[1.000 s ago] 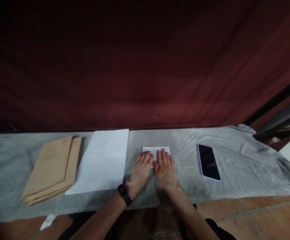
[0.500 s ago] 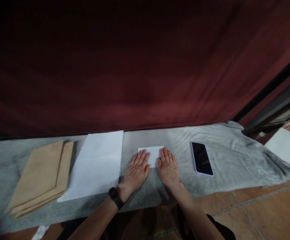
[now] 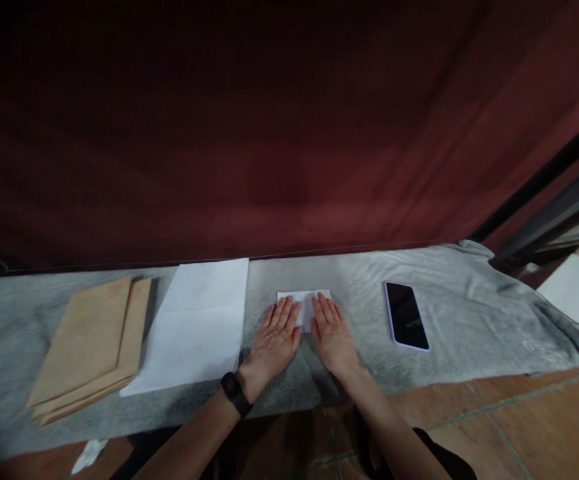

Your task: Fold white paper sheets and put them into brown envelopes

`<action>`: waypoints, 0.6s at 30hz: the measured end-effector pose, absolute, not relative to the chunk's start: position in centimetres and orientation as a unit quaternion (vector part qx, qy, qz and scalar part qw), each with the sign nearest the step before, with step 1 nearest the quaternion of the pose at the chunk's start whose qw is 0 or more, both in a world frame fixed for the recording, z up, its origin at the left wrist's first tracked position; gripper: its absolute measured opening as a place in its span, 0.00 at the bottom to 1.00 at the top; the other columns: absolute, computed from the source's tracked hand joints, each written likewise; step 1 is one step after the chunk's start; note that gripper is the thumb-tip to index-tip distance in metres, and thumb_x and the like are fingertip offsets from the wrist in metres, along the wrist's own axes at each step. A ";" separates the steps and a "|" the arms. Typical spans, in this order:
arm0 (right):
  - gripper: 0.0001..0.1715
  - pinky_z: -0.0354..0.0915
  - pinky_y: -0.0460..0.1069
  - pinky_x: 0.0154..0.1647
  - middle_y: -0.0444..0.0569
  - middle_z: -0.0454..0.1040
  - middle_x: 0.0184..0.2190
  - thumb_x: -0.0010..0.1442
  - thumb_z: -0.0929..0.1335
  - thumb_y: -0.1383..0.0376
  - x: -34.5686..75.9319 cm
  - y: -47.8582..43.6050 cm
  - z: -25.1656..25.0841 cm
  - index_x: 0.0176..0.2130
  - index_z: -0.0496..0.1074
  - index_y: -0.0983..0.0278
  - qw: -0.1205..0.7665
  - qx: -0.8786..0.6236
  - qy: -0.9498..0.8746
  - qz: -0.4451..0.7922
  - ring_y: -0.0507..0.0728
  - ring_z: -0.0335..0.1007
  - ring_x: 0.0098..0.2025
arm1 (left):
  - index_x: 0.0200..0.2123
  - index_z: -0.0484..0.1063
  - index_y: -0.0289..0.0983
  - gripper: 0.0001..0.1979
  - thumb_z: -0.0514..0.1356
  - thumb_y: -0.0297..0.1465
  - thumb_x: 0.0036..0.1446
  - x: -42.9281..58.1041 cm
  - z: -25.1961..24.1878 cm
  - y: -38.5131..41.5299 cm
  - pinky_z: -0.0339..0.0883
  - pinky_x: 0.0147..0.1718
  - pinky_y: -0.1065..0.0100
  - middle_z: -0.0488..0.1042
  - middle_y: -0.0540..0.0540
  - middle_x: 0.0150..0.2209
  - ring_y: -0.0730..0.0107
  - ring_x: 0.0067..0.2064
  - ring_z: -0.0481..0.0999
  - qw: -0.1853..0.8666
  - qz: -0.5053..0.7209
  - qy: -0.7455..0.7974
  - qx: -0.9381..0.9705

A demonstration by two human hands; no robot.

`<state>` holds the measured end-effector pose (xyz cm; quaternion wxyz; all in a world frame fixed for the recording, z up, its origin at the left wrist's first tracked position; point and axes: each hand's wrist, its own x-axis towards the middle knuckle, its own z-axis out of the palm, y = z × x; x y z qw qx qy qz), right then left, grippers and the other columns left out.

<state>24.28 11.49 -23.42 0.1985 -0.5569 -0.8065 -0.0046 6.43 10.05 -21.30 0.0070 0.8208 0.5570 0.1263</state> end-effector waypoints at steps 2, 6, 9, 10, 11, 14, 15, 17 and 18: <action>0.30 0.52 0.60 0.68 0.55 0.54 0.69 0.71 0.55 0.63 23.6 11.2 -23.5 0.68 0.55 0.66 0.186 -0.534 -0.825 0.004 0.60 0.48 0.70 | 0.68 0.54 0.34 0.27 0.48 0.34 0.67 6.5 -21.2 10.1 0.45 0.69 0.51 0.48 0.39 0.71 0.58 0.72 0.44 0.013 0.130 0.565 0.815; 0.29 0.52 0.60 0.68 0.58 0.56 0.68 0.71 0.56 0.61 23.5 11.1 -23.7 0.67 0.58 0.69 0.170 -0.549 -0.818 -0.004 0.62 0.50 0.70 | 0.68 0.52 0.28 0.31 0.51 0.36 0.66 6.4 -20.8 10.2 0.50 0.67 0.50 0.45 0.31 0.71 0.51 0.72 0.43 0.041 0.156 0.594 0.788; 0.30 0.54 0.61 0.67 0.60 0.55 0.69 0.71 0.57 0.59 23.9 11.2 -23.9 0.66 0.59 0.70 0.179 -0.566 -0.805 -0.015 0.64 0.50 0.70 | 0.68 0.50 0.27 0.31 0.51 0.34 0.66 6.4 -20.7 10.5 0.53 0.66 0.50 0.46 0.30 0.71 0.51 0.72 0.46 0.083 0.180 0.609 0.768; 0.30 0.54 0.62 0.66 0.60 0.54 0.69 0.71 0.57 0.59 24.0 11.2 -24.0 0.66 0.59 0.69 0.185 -0.569 -0.801 -0.019 0.65 0.49 0.70 | 0.68 0.51 0.27 0.30 0.50 0.33 0.66 6.4 -20.8 10.6 0.53 0.66 0.51 0.48 0.30 0.71 0.53 0.71 0.47 0.097 0.188 0.611 0.762; 0.30 0.55 0.63 0.66 0.60 0.53 0.69 0.71 0.58 0.58 24.0 11.2 -24.1 0.66 0.59 0.69 0.192 -0.572 -0.797 -0.023 0.66 0.49 0.70 | 0.67 0.52 0.28 0.29 0.50 0.31 0.66 6.5 -20.8 10.6 0.53 0.66 0.52 0.49 0.31 0.70 0.54 0.71 0.48 0.110 0.198 0.612 0.757; 0.31 0.54 0.64 0.66 0.60 0.52 0.69 0.71 0.58 0.58 24.0 11.2 -24.3 0.67 0.58 0.68 0.201 -0.572 -0.795 -0.029 0.66 0.49 0.70 | 0.65 0.57 0.32 0.27 0.50 0.26 0.63 6.8 -20.8 10.7 0.54 0.66 0.53 0.52 0.36 0.70 0.58 0.71 0.50 0.143 0.240 0.612 0.740; 0.30 0.54 0.64 0.66 0.60 0.53 0.69 0.71 0.58 0.58 24.0 11.1 -24.3 0.67 0.58 0.68 0.199 -0.569 -0.797 -0.029 0.66 0.49 0.70 | 0.65 0.58 0.34 0.27 0.50 0.25 0.63 6.9 -20.7 10.7 0.55 0.66 0.53 0.52 0.38 0.70 0.60 0.71 0.51 0.153 0.257 0.613 0.732; 0.30 0.54 0.64 0.66 0.59 0.54 0.69 0.71 0.57 0.58 24.0 11.2 -24.3 0.67 0.58 0.68 0.198 -0.566 -0.800 -0.024 0.66 0.50 0.70 | 0.64 0.59 0.37 0.28 0.49 0.22 0.61 7.1 -20.3 10.6 0.55 0.66 0.54 0.52 0.41 0.70 0.62 0.70 0.52 0.171 0.296 0.610 0.715; 0.30 0.54 0.64 0.66 0.59 0.54 0.69 0.71 0.57 0.58 24.0 11.2 -24.3 0.67 0.57 0.68 0.199 -0.566 -0.800 -0.020 0.65 0.50 0.70 | 0.65 0.58 0.38 0.29 0.49 0.22 0.61 7.1 -20.1 10.6 0.55 0.66 0.55 0.52 0.42 0.70 0.63 0.70 0.52 0.180 0.319 0.607 0.705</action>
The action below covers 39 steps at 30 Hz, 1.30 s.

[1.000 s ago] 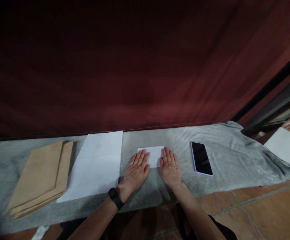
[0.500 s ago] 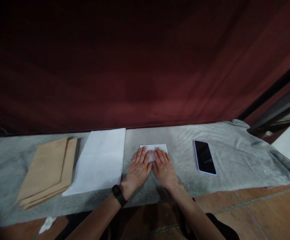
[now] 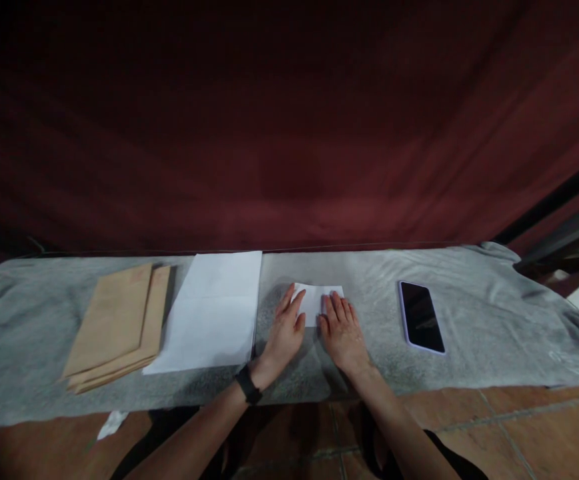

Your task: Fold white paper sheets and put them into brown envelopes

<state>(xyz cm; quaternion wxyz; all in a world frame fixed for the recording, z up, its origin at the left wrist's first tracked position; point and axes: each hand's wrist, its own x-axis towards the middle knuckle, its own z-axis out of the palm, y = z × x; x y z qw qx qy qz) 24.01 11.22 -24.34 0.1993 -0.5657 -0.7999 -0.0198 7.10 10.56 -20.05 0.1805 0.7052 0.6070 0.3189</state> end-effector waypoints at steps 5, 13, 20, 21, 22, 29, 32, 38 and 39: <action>0.33 0.54 0.63 0.68 0.59 0.52 0.70 0.71 0.55 0.60 24.1 11.5 -24.3 0.70 0.50 0.67 0.238 -0.566 -0.789 0.029 0.63 0.46 0.71 | 0.67 0.51 0.39 0.32 0.54 0.24 0.61 6.7 -19.2 10.8 0.67 0.57 0.58 0.67 0.39 0.61 0.62 0.59 0.70 0.277 0.412 0.589 0.638; 0.36 0.54 0.62 0.68 0.58 0.53 0.69 0.68 0.57 0.55 24.2 12.4 -23.2 0.69 0.51 0.66 0.356 -0.589 -0.697 0.202 0.62 0.48 0.70 | 0.45 0.74 0.36 0.12 0.58 0.25 0.58 6.0 -19.1 11.5 0.67 0.52 0.54 0.78 0.40 0.42 0.56 0.46 0.77 0.351 0.401 0.602 0.594; 0.33 0.60 0.58 0.65 0.50 0.64 0.64 0.66 0.61 0.47 26.2 13.2 -18.8 0.65 0.60 0.55 0.502 -0.538 -0.533 0.418 0.62 0.60 0.66 | 0.46 0.73 0.37 0.16 0.66 0.32 0.54 5.4 -16.6 12.2 0.70 0.50 0.61 0.79 0.43 0.46 0.61 0.46 0.79 0.578 0.634 0.444 0.260; 0.30 0.60 0.58 0.64 0.50 0.67 0.62 0.66 0.61 0.47 26.4 13.1 -18.2 0.62 0.65 0.56 0.512 -0.515 -0.532 0.436 0.61 0.61 0.65 | 0.46 0.73 0.36 0.17 0.67 0.31 0.52 5.4 -16.4 12.2 0.71 0.48 0.61 0.80 0.43 0.45 0.60 0.44 0.79 0.614 0.635 0.421 0.205; 0.28 0.61 0.57 0.63 0.50 0.70 0.60 0.65 0.62 0.48 26.4 13.0 -17.5 0.59 0.68 0.56 0.517 -0.495 -0.532 0.453 0.61 0.62 0.64 | 0.46 0.73 0.36 0.18 0.68 0.30 0.51 5.4 -16.2 12.1 0.73 0.47 0.61 0.80 0.42 0.44 0.60 0.43 0.80 0.643 0.630 0.406 0.158; 0.21 0.69 0.51 0.39 0.47 0.78 0.36 0.52 0.74 0.51 26.1 13.0 -16.3 0.41 0.73 0.60 0.517 -0.487 -0.459 0.535 0.58 0.73 0.39 | 0.43 0.72 0.36 0.17 0.69 0.30 0.48 6.4 -16.8 11.3 0.74 0.42 0.62 0.80 0.44 0.39 0.60 0.41 0.81 0.655 0.629 0.407 0.099; 0.21 0.66 0.48 0.28 0.43 0.73 0.27 0.48 0.74 0.51 26.9 13.8 -17.4 0.35 0.71 0.62 0.510 -0.528 -0.408 0.543 0.55 0.69 0.30 | 0.41 0.73 0.36 0.19 0.70 0.32 0.43 5.8 -17.3 11.2 0.73 0.39 0.65 0.80 0.46 0.36 0.65 0.37 0.80 0.591 0.644 0.465 0.139; 0.18 0.56 0.47 0.19 0.40 0.67 0.20 0.51 0.68 0.53 29.6 15.4 -19.2 0.37 0.70 0.62 0.462 -0.619 -0.506 0.384 0.53 0.62 0.19 | 0.32 0.71 0.36 0.14 0.69 0.33 0.40 3.2 -18.1 11.5 0.63 0.26 0.73 0.71 0.55 0.24 0.75 0.24 0.70 0.508 0.566 0.578 0.296; 0.17 0.56 0.47 0.20 0.40 0.67 0.20 0.53 0.67 0.53 29.9 15.6 -19.3 0.38 0.70 0.63 0.441 -0.630 -0.536 0.348 0.53 0.62 0.19 | 0.32 0.71 0.37 0.13 0.68 0.32 0.41 3.0 -18.2 11.4 0.62 0.25 0.73 0.70 0.55 0.24 0.75 0.24 0.69 0.489 0.555 0.588 0.329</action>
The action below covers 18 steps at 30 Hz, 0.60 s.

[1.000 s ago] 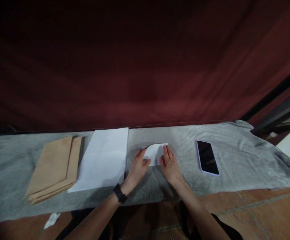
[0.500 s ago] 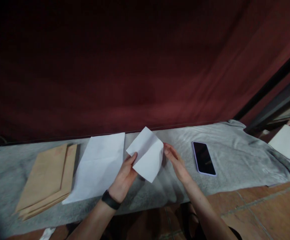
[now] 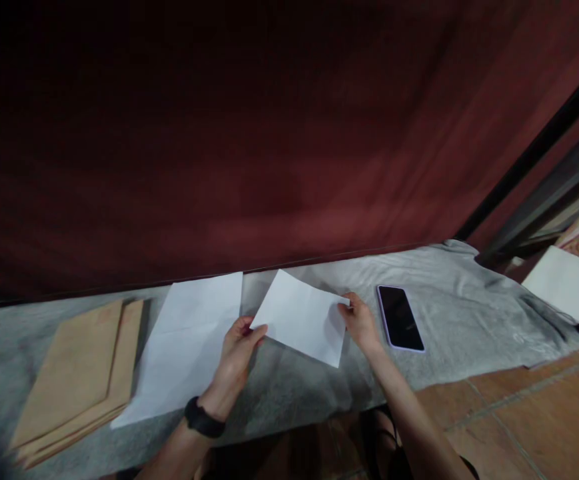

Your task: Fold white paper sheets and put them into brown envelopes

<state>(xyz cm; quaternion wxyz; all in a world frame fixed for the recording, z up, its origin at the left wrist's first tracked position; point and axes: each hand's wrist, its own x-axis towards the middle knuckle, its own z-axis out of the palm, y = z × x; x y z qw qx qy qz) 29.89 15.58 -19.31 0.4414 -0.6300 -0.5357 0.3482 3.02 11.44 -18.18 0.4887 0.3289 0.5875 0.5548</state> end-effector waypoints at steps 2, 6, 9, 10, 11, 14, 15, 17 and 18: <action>0.16 0.59 0.48 0.23 0.41 0.68 0.21 0.55 0.65 0.56 30.2 15.7 -19.5 0.39 0.72 0.63 0.399 -0.647 -0.588 0.277 0.54 0.65 0.21 | 0.40 0.70 0.37 0.17 0.64 0.28 0.43 2.9 -18.2 11.2 0.63 0.26 0.72 0.72 0.54 0.27 0.74 0.25 0.70 0.445 0.527 0.605 0.398; 0.14 0.67 0.51 0.38 0.49 0.77 0.32 0.59 0.64 0.63 29.6 15.9 -20.2 0.43 0.74 0.63 0.345 -0.647 -0.655 0.184 0.59 0.75 0.34 | 0.60 0.62 0.39 0.36 0.58 0.19 0.45 3.4 -17.9 10.2 0.68 0.37 0.67 0.76 0.49 0.38 0.67 0.34 0.76 0.351 0.429 0.641 0.530; 0.16 0.68 0.53 0.46 0.52 0.79 0.41 0.60 0.63 0.67 28.8 16.0 -20.9 0.47 0.73 0.62 0.332 -0.642 -0.670 0.168 0.60 0.76 0.42 | 0.55 0.70 0.40 0.31 0.55 0.16 0.47 3.6 -17.5 9.4 0.67 0.47 0.63 0.78 0.46 0.44 0.63 0.43 0.77 0.335 0.339 0.647 0.596; 0.18 0.69 0.53 0.47 0.53 0.78 0.43 0.61 0.62 0.68 28.6 16.0 -21.1 0.49 0.72 0.63 0.328 -0.644 -0.672 0.160 0.60 0.76 0.44 | 0.52 0.72 0.40 0.29 0.55 0.16 0.47 3.6 -17.4 9.2 0.67 0.48 0.63 0.78 0.46 0.45 0.63 0.44 0.77 0.338 0.307 0.652 0.606; 0.20 0.69 0.53 0.49 0.54 0.78 0.44 0.61 0.62 0.69 28.5 16.0 -21.2 0.52 0.71 0.63 0.322 -0.648 -0.674 0.148 0.60 0.76 0.45 | 0.50 0.74 0.40 0.26 0.55 0.16 0.48 3.6 -17.3 9.1 0.67 0.49 0.62 0.79 0.45 0.45 0.62 0.45 0.78 0.338 0.280 0.660 0.610; 0.24 0.69 0.56 0.52 0.56 0.74 0.52 0.62 0.62 0.70 28.0 15.9 -21.4 0.57 0.67 0.63 0.298 -0.660 -0.684 0.090 0.62 0.74 0.49 | 0.47 0.77 0.39 0.23 0.57 0.18 0.49 3.7 -17.2 8.7 0.66 0.52 0.59 0.80 0.41 0.44 0.58 0.46 0.78 0.329 0.253 0.690 0.593; 0.25 0.68 0.58 0.54 0.57 0.71 0.55 0.62 0.61 0.70 27.7 15.8 -21.3 0.58 0.67 0.63 0.292 -0.661 -0.688 0.065 0.63 0.73 0.52 | 0.47 0.77 0.39 0.22 0.59 0.19 0.49 3.8 -17.3 8.6 0.65 0.52 0.57 0.80 0.40 0.43 0.55 0.46 0.78 0.326 0.262 0.697 0.583; 0.25 0.66 0.61 0.57 0.58 0.68 0.59 0.63 0.61 0.70 26.8 15.1 -21.2 0.59 0.68 0.63 0.290 -0.645 -0.706 0.032 0.65 0.68 0.58 | 0.45 0.79 0.39 0.21 0.61 0.20 0.47 3.8 -17.6 8.5 0.65 0.52 0.54 0.81 0.38 0.40 0.52 0.44 0.79 0.327 0.289 0.699 0.567; 0.25 0.64 0.62 0.58 0.58 0.67 0.61 0.64 0.61 0.69 26.1 14.6 -21.2 0.58 0.68 0.63 0.292 -0.629 -0.720 0.028 0.65 0.65 0.60 | 0.44 0.79 0.40 0.20 0.62 0.20 0.46 3.8 -17.8 8.5 0.65 0.52 0.53 0.81 0.38 0.39 0.51 0.43 0.79 0.329 0.303 0.696 0.562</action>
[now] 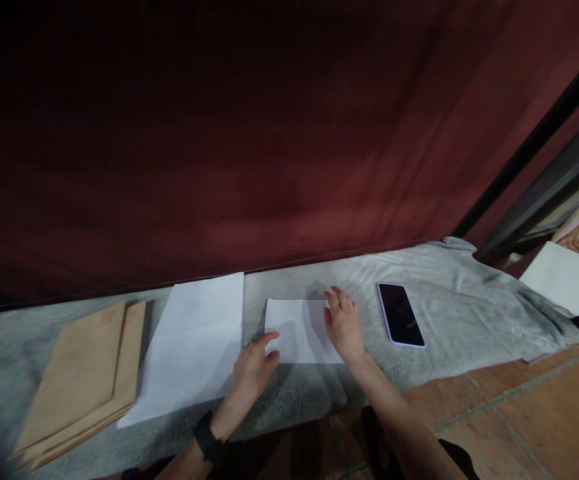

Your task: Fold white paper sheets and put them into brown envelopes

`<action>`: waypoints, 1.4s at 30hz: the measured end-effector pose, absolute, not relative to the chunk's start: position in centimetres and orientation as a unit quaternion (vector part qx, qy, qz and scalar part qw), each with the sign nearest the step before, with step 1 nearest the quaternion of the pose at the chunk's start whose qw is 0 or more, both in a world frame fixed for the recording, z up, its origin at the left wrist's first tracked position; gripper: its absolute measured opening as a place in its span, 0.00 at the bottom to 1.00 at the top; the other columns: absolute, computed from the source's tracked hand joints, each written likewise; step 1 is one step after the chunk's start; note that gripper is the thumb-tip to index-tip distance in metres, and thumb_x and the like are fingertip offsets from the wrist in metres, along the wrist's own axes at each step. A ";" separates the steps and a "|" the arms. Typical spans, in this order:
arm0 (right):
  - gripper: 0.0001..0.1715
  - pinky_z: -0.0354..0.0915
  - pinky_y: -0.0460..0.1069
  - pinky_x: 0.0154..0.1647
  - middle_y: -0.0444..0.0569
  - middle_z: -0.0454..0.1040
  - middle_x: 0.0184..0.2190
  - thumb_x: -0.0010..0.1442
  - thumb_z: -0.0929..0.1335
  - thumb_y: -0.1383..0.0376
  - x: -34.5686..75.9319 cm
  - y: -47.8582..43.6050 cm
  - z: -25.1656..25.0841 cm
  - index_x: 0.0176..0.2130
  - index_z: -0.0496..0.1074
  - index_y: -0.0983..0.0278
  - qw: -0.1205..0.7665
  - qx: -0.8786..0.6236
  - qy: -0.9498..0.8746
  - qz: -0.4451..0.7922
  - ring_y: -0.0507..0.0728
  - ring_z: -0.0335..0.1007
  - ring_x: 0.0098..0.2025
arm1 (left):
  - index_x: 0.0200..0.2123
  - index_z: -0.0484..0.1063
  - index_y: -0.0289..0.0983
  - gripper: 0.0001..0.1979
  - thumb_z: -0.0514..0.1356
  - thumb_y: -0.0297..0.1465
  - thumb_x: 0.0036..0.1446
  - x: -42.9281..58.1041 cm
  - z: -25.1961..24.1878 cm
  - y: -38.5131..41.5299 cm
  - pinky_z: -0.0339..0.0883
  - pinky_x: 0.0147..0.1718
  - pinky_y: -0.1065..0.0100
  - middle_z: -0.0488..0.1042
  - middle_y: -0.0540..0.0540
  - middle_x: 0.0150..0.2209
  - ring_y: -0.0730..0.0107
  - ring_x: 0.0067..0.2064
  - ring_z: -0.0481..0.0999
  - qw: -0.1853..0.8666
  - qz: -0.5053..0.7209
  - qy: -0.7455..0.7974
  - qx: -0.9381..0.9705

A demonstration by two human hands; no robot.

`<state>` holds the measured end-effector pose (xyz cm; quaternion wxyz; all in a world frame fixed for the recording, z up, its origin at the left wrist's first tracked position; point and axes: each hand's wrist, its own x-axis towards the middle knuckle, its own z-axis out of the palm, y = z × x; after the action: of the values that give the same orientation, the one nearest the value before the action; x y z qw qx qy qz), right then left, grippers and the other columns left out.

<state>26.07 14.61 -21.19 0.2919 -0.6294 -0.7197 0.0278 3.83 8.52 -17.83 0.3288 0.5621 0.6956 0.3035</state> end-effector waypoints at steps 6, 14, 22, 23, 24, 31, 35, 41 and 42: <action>0.28 0.54 0.62 0.67 0.54 0.61 0.66 0.69 0.60 0.62 22.0 10.4 -22.1 0.65 0.62 0.64 0.212 -0.525 -0.822 0.061 0.62 0.56 0.67 | 0.41 0.80 0.40 0.17 0.62 0.21 0.47 3.8 -18.9 8.3 0.67 0.50 0.56 0.81 0.39 0.37 0.53 0.41 0.79 0.301 0.328 0.680 0.583; 0.31 0.48 0.60 0.70 0.51 0.53 0.69 0.71 0.57 0.59 21.9 9.6 -22.0 0.69 0.53 0.63 0.157 -0.524 -0.836 0.042 0.60 0.50 0.70 | 0.35 0.79 0.39 0.11 0.58 0.37 0.61 3.5 -16.0 7.9 0.66 0.47 0.52 0.76 0.39 0.28 0.50 0.36 0.77 0.112 0.287 0.681 0.664; 0.32 0.48 0.59 0.71 0.53 0.55 0.69 0.67 0.59 0.67 22.5 9.6 -23.5 0.68 0.55 0.68 0.169 -0.490 -0.855 0.010 0.60 0.50 0.70 | 0.68 0.54 0.37 0.28 0.50 0.39 0.68 7.3 -19.3 9.3 0.49 0.66 0.50 0.59 0.39 0.68 0.55 0.69 0.56 0.130 0.230 0.485 0.834; 0.32 0.48 0.59 0.71 0.53 0.55 0.69 0.66 0.58 0.68 22.6 9.5 -23.6 0.68 0.56 0.68 0.167 -0.490 -0.856 0.006 0.60 0.50 0.70 | 0.69 0.52 0.37 0.29 0.49 0.40 0.68 7.6 -20.0 9.4 0.48 0.67 0.50 0.57 0.39 0.69 0.56 0.69 0.54 0.129 0.223 0.480 0.839; 0.33 0.48 0.59 0.71 0.53 0.55 0.69 0.66 0.58 0.69 22.7 9.5 -23.6 0.68 0.55 0.68 0.164 -0.490 -0.856 0.003 0.60 0.50 0.70 | 0.69 0.50 0.36 0.31 0.49 0.41 0.68 7.7 -20.5 9.6 0.47 0.68 0.50 0.55 0.38 0.69 0.56 0.70 0.53 0.127 0.217 0.481 0.840; 0.31 0.44 0.63 0.70 0.50 0.53 0.70 0.68 0.58 0.63 24.5 9.7 -22.8 0.69 0.55 0.61 0.138 -0.558 -0.818 0.000 0.62 0.50 0.70 | 0.68 0.53 0.33 0.32 0.50 0.44 0.67 7.4 -21.6 10.0 0.47 0.68 0.51 0.52 0.35 0.70 0.56 0.71 0.49 0.098 0.209 0.506 0.831; 0.30 0.46 0.65 0.68 0.54 0.54 0.69 0.70 0.56 0.61 26.4 10.8 -22.9 0.68 0.57 0.63 0.139 -0.603 -0.785 -0.008 0.64 0.50 0.69 | 0.68 0.53 0.32 0.33 0.53 0.44 0.66 7.5 -21.5 9.9 0.48 0.67 0.50 0.51 0.34 0.70 0.54 0.71 0.48 0.077 0.185 0.507 0.838; 0.29 0.59 0.62 0.59 0.61 0.67 0.61 0.67 0.58 0.62 27.9 12.6 -21.9 0.64 0.62 0.67 0.175 -0.678 -0.714 0.006 0.67 0.63 0.61 | 0.68 0.55 0.39 0.33 0.55 0.45 0.64 7.1 -21.1 9.4 0.45 0.68 0.47 0.51 0.40 0.71 0.53 0.72 0.47 0.063 0.168 0.484 0.856; 0.28 0.62 0.61 0.56 0.62 0.70 0.58 0.67 0.59 0.62 28.0 12.7 -21.6 0.63 0.63 0.68 0.174 -0.693 -0.699 0.014 0.67 0.67 0.57 | 0.68 0.54 0.39 0.33 0.55 0.46 0.64 7.0 -21.0 9.3 0.44 0.68 0.46 0.50 0.40 0.71 0.53 0.72 0.46 0.063 0.166 0.479 0.860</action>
<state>28.02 12.72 -21.65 0.1744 -0.6933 -0.6991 0.0140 7.00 9.27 -21.03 0.0634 0.8600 0.4785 0.1655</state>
